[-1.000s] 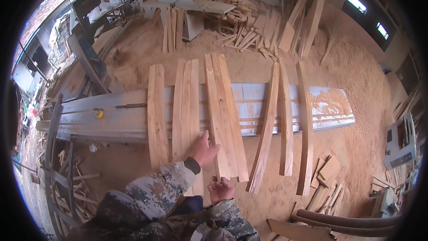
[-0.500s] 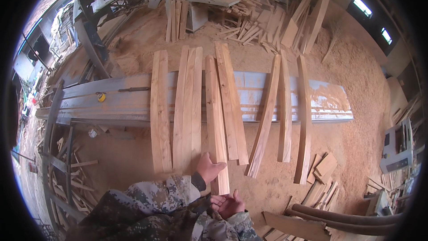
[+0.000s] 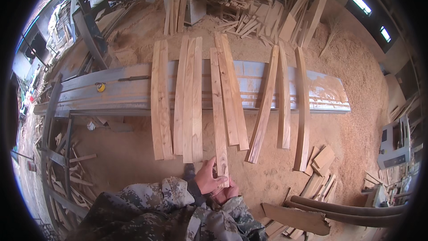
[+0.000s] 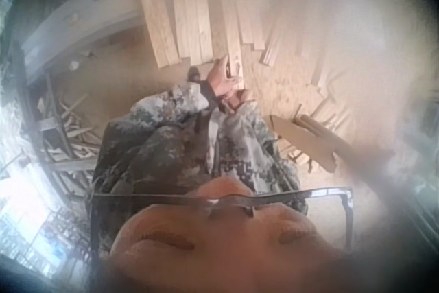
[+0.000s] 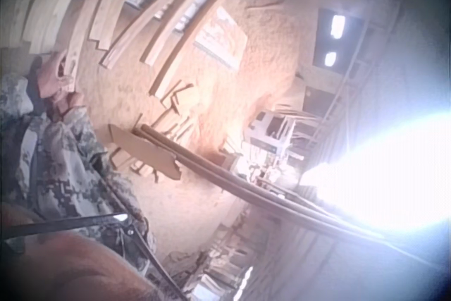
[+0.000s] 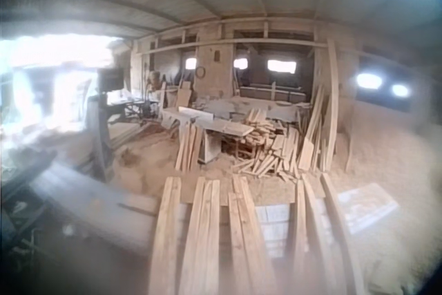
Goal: The person picks up wooden planks from a pile, inspects them, and places them on a table saw. They repeat this process, moving planks from the floor to the table saw and arranging them in a neat stack.
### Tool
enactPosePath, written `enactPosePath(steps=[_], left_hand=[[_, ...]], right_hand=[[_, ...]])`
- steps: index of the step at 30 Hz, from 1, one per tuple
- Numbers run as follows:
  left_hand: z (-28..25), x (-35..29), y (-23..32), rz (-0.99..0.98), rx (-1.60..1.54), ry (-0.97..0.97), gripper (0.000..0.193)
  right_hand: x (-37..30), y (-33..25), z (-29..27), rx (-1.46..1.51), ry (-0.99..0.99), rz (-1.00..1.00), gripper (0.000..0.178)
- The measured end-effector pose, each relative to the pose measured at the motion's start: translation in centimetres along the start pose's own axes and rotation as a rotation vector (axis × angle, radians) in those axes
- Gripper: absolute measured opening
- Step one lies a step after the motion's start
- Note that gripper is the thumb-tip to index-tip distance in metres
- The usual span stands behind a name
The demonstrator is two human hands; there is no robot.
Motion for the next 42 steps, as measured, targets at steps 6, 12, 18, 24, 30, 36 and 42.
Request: enactPosePath(steps=[6,12,18,24,30,36,42], left_hand=[[-0.3,-0.9,-0.3,0.03,-0.084,-0.08,0.089],[-1.3,-2.4,-1.1,0.17,-0.068,-0.155,0.073],[-2.3,-2.8,-0.8,0.132,-0.11,-0.202,0.074],[-3.2,-2.5,0.1,0.104,-0.058,-0.159,0.073],[-4.3,1.0,0.2,0.102,-0.059,0.0,0.085],[-5.7,10.2,1.3,0.038,-0.236,0.241,0.081],[-5.7,13.9,1.4,-0.413,-1.052,-0.002,0.028]], right_hand=[[0.4,0.3,1.0,-0.084,0.144,-0.039,0.057],[0.4,0.6,2.3,-0.03,0.153,-0.019,0.052],[0.3,0.7,3.3,0.08,0.117,0.011,0.054],[1.0,0.4,3.0,0.016,0.148,-0.009,0.06],[4.2,0.4,2.0,0.072,0.061,0.035,0.057],[1.2,0.3,4.5,0.003,-0.037,-0.044,0.058],[-2.8,-1.2,4.7,-0.367,0.302,-0.182,0.049]])
Point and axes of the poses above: each hand's wrist, its own x-axis towards the middle knuckle, its own z-axis out of the palm, y = z × x, the point moved 4 cm from there along x, towards the middle knuckle, and after that the axes turned 6 degrees about -z, right-handed, at the moved point
